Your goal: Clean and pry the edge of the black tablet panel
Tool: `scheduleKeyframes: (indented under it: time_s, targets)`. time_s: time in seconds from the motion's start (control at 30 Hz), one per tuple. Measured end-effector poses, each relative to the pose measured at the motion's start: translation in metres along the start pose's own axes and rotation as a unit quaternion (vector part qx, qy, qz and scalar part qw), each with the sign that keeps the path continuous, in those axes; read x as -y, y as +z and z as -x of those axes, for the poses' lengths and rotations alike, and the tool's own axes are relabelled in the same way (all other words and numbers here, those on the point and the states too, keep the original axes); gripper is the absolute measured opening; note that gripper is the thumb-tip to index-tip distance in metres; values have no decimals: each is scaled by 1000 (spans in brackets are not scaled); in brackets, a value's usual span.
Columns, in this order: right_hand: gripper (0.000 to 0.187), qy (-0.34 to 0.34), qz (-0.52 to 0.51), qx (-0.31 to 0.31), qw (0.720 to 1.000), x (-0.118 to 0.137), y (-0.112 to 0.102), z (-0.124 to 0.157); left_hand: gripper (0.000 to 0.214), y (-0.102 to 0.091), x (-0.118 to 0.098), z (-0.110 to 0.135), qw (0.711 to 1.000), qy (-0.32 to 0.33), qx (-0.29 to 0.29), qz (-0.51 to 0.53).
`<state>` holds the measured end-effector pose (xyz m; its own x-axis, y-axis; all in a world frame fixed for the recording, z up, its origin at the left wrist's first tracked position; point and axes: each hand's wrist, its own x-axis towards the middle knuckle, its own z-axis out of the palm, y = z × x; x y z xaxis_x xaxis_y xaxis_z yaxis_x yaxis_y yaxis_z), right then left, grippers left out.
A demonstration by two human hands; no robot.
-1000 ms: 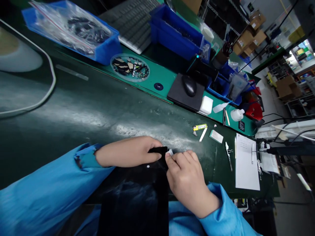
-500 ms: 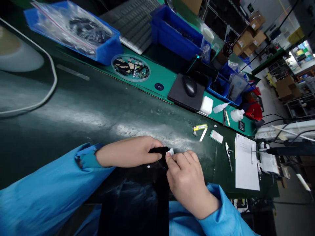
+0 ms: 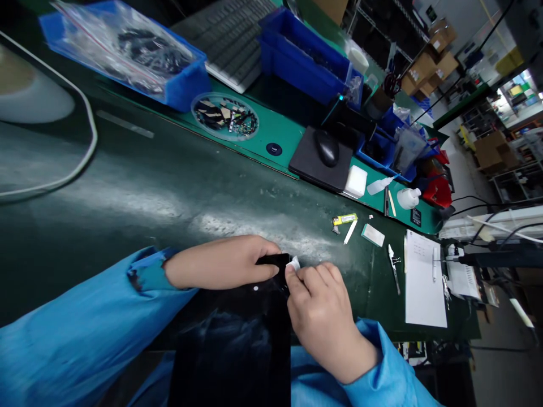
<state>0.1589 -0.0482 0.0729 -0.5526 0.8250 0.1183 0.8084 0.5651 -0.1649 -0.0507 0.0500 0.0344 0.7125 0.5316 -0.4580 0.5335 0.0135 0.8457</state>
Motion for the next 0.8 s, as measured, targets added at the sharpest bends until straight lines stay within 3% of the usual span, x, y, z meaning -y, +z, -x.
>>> scheduleKeyframes:
  time_s: [0.3,0.53,0.67,0.8]
  targets:
    - [34,0,38,-16,999,-7,5,-13,16,2,0,0,999,7,0,-31]
    - [33,8,-2,15,1000,5,-6,1,21,0,-4,5,999,6,-7,-31]
    - [35,16,-116,-8,993,5,-16,11,19,-3,-6,12,1000,20,-2,-20]
    - [40,113,-319,-42,940,-2,-20,23,22,-8,-5,19,999,33,11,15]
